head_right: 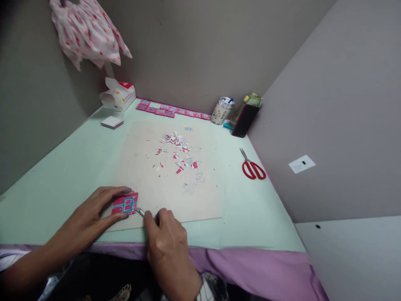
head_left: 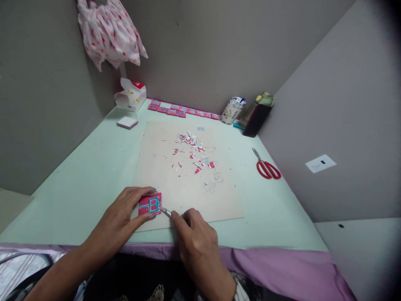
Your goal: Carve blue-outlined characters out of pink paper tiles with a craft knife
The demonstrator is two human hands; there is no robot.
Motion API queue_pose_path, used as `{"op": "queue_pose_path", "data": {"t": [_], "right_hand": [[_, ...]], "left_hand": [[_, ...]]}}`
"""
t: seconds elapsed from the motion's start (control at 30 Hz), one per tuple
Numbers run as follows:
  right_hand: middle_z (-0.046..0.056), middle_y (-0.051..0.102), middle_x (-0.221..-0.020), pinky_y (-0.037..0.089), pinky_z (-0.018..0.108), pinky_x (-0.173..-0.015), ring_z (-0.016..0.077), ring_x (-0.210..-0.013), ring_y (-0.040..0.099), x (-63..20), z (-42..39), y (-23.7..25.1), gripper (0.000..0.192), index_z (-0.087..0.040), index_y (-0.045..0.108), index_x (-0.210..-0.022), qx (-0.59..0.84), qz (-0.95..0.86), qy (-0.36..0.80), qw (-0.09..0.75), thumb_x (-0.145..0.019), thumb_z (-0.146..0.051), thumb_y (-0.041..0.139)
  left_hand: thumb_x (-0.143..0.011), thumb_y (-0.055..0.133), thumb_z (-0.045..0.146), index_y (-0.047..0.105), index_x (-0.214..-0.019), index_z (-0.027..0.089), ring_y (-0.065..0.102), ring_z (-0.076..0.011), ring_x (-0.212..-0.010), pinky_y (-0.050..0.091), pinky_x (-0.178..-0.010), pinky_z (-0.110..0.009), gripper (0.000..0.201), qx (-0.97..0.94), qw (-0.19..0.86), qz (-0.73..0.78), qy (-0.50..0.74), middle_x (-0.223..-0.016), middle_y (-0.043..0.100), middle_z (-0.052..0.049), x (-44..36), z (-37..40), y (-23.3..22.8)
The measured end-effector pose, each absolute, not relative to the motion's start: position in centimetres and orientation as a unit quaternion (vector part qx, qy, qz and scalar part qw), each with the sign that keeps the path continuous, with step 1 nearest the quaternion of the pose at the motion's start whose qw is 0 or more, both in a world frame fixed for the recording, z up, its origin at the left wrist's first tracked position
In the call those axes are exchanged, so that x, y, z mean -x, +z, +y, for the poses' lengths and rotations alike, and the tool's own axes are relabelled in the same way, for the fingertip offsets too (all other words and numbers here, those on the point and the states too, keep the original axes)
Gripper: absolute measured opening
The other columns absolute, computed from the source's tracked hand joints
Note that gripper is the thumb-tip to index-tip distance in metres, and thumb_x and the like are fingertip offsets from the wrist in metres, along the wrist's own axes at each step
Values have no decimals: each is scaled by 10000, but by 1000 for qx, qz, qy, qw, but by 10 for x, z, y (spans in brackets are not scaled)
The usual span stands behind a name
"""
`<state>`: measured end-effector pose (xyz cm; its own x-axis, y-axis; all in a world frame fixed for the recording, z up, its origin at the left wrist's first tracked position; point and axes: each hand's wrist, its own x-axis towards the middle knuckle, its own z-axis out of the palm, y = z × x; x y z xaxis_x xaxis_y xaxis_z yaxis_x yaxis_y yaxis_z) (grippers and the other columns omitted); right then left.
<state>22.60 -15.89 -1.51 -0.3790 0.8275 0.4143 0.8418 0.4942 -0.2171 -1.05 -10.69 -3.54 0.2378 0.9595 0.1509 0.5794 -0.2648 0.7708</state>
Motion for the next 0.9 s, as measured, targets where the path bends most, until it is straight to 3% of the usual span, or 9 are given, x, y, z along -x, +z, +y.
{"op": "queue_pose_path", "data": {"t": [0.9], "right_hand": [[49, 600, -881, 437, 301, -602, 203, -753, 565, -228, -155, -16, 463, -161, 647, -1312, 499, -836, -13, 228, -911, 40, 535]], "left_hand": [[-947, 665, 660, 637, -1333, 337, 647, -315, -1225, 524, -1073, -546, 504, -725, 303, 524, 329, -1295, 692, -57, 12, -105, -39]]}}
